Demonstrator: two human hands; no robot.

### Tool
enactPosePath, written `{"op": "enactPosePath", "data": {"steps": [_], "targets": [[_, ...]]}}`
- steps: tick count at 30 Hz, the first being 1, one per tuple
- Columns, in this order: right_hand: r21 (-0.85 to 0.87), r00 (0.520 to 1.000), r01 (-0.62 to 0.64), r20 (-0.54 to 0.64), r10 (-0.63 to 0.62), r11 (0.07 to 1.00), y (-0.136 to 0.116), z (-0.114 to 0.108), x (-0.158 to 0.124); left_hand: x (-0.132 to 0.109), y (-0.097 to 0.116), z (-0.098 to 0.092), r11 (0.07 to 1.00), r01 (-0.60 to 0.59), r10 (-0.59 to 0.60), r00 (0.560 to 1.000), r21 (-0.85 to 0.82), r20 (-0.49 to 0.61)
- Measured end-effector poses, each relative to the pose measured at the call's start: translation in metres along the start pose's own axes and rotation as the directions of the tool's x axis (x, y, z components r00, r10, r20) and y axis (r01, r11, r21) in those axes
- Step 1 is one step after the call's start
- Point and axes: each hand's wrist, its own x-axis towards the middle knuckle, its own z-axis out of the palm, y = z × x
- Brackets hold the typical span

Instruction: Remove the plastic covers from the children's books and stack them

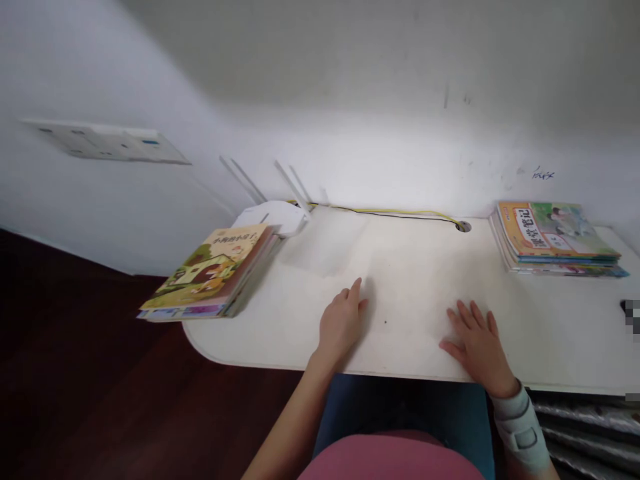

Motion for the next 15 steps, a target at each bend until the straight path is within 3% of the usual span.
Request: {"op": "enactPosePath", "data": {"steps": [4, 7, 12, 15], "targets": [[-0.028, 0.999, -0.016, -0.039, 0.015, 0.999, 0.003, 0.003, 0.006, 0.008, -0.012, -0.009, 0.996, -0.082, 0.076, 0.987, -0.035, -0.142], [-0.025, 0.998, -0.027, -0.058, 0.025, 0.999, 0.003, 0.008, 0.009, 0.02, -0.04, -0.029, 0.999, -0.05, 0.044, 0.968, -0.017, -0.246], [0.014, 0.985, -0.012, -0.174, 0.015, 1.0, 0.003, 0.011, 0.009, 0.051, -0.114, -0.081, 0.947, 0.286, -0.222, 0.913, 0.148, -0.343], [0.006, 0.977, 0.008, -0.212, -0.007, 1.0, 0.003, 0.011, 0.008, 0.062, -0.15, -0.093, 0.869, 0.452, -0.396, 0.879, 0.199, -0.265]]}}
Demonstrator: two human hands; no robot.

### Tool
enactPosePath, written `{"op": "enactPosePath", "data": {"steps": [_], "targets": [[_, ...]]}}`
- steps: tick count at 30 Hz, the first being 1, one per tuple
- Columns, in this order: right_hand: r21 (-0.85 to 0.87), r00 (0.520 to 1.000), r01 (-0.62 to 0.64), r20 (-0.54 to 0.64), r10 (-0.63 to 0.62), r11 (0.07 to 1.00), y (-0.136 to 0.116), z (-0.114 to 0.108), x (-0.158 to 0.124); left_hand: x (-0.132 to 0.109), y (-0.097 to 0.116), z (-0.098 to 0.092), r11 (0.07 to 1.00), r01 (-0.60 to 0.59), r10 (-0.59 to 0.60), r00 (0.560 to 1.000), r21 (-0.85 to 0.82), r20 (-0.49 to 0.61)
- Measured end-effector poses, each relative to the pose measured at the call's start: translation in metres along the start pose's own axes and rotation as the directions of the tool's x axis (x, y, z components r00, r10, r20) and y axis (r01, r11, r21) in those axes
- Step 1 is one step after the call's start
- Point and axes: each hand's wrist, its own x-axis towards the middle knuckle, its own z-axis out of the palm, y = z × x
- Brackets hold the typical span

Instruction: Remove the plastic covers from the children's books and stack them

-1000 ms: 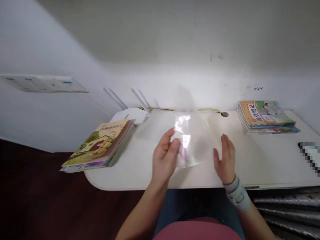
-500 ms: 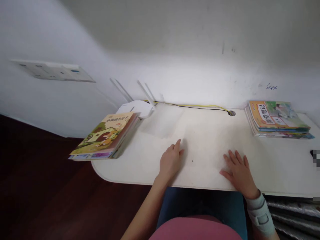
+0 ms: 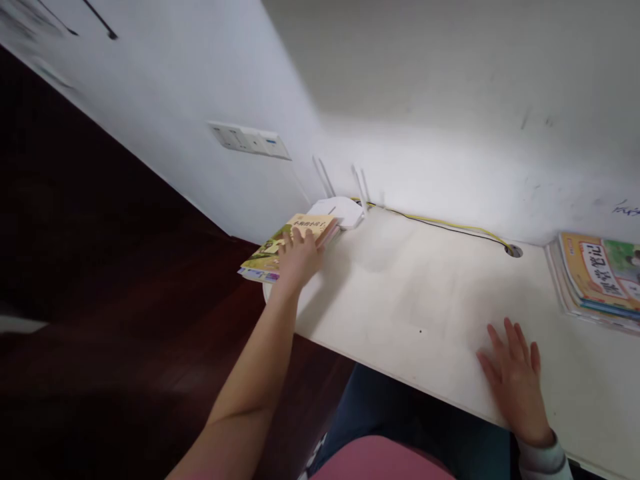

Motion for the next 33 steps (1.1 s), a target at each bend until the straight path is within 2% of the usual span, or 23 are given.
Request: {"op": "enactPosePath", "data": {"steps": [2, 6, 8, 10, 11, 13, 15, 16, 17, 18, 19, 20, 21, 22, 24, 26, 28, 31, 33], "targets": [[-0.017, 0.999, 0.012, 0.03, -0.011, 1.0, 0.001, 0.002, -0.001, 0.004, -0.011, 0.007, 0.998, 0.034, -0.038, 0.995, 0.046, 0.088], [-0.037, 0.996, 0.019, 0.088, -0.016, 0.999, 0.002, 0.007, -0.001, -0.009, -0.016, 0.012, 0.995, 0.025, -0.042, 0.985, 0.1, 0.167], [-0.053, 0.996, 0.02, 0.085, -0.016, 0.998, 0.001, 0.006, -0.001, -0.016, -0.018, 0.0, 0.996, 0.016, -0.035, 0.975, 0.091, 0.218], [-0.074, 0.996, 0.026, 0.082, -0.02, 0.997, -0.001, 0.004, 0.0, -0.021, -0.021, -0.02, 0.997, 0.034, -0.051, 0.971, 0.073, 0.233], [-0.084, 0.996, 0.028, 0.082, -0.022, 0.996, -0.003, 0.003, 0.001, -0.023, -0.022, -0.032, 0.997, 0.062, -0.071, 0.976, 0.053, 0.204], [-0.101, 0.996, 0.035, 0.084, -0.027, 0.994, -0.005, 0.001, 0.002, -0.026, -0.023, -0.055, 0.992, 0.109, -0.106, 0.993, -0.061, 0.054], [-0.115, 0.995, 0.046, 0.092, -0.035, 0.992, -0.006, -0.001, 0.004, -0.03, -0.014, -0.07, 0.941, 0.054, -0.096, 0.989, -0.335, -0.111], [-0.123, 0.995, 0.049, 0.097, -0.037, 0.991, -0.007, -0.001, 0.004, -0.034, -0.004, -0.074, 0.863, -0.017, -0.083, 0.981, -0.505, -0.176], [-0.131, 0.994, 0.051, 0.1, -0.038, 0.99, -0.008, -0.002, 0.005, -0.039, 0.01, -0.074, 0.733, -0.093, -0.069, 0.975, -0.674, -0.21], [-0.14, 0.994, 0.052, 0.102, -0.038, 0.989, -0.008, -0.003, 0.006, -0.046, 0.027, -0.072, 0.559, -0.146, -0.047, 0.977, -0.817, -0.207], [-0.148, 0.994, 0.053, 0.102, -0.038, 0.988, -0.009, -0.004, 0.006, -0.054, 0.048, -0.067, 0.349, -0.139, -0.014, 0.988, -0.927, -0.154], [-0.154, 0.994, 0.053, 0.103, -0.037, 0.987, -0.009, -0.005, 0.007, -0.063, 0.07, -0.06, 0.14, -0.046, 0.059, 0.998, -0.989, -0.038], [-0.158, 0.994, 0.052, 0.106, -0.036, 0.986, -0.01, -0.006, 0.008, -0.073, 0.093, -0.053, -0.014, 0.073, 0.14, 0.988, -0.997, 0.071], [-0.161, 0.993, 0.051, 0.109, -0.034, 0.986, -0.011, -0.007, 0.009, -0.084, 0.115, -0.044, -0.127, 0.187, 0.213, 0.964, -0.974, 0.157], [-0.166, 0.993, 0.048, 0.119, -0.029, 0.985, -0.012, -0.009, 0.01, -0.105, 0.154, -0.027, -0.234, 0.369, 0.324, 0.902, -0.9, 0.286], [-0.166, 0.991, 0.047, 0.131, -0.026, 0.985, -0.013, -0.01, 0.011, -0.121, 0.181, -0.01, -0.246, 0.48, 0.378, 0.848, -0.842, 0.373], [-0.159, 0.99, 0.048, 0.139, -0.025, 0.986, -0.014, -0.009, 0.011, -0.129, 0.196, 0.005, -0.199, 0.525, 0.379, 0.82, -0.827, 0.429], [-0.141, 0.991, 0.037, 0.135, -0.018, 0.989, -0.015, -0.009, 0.011, -0.128, 0.199, 0.024, -0.076, 0.503, 0.366, 0.817, -0.861, 0.445], [-0.128, 0.992, 0.028, 0.124, -0.012, 0.991, -0.016, -0.009, 0.011, -0.122, 0.193, 0.033, 0.022, 0.426, 0.38, 0.833, -0.905, 0.401]]}}
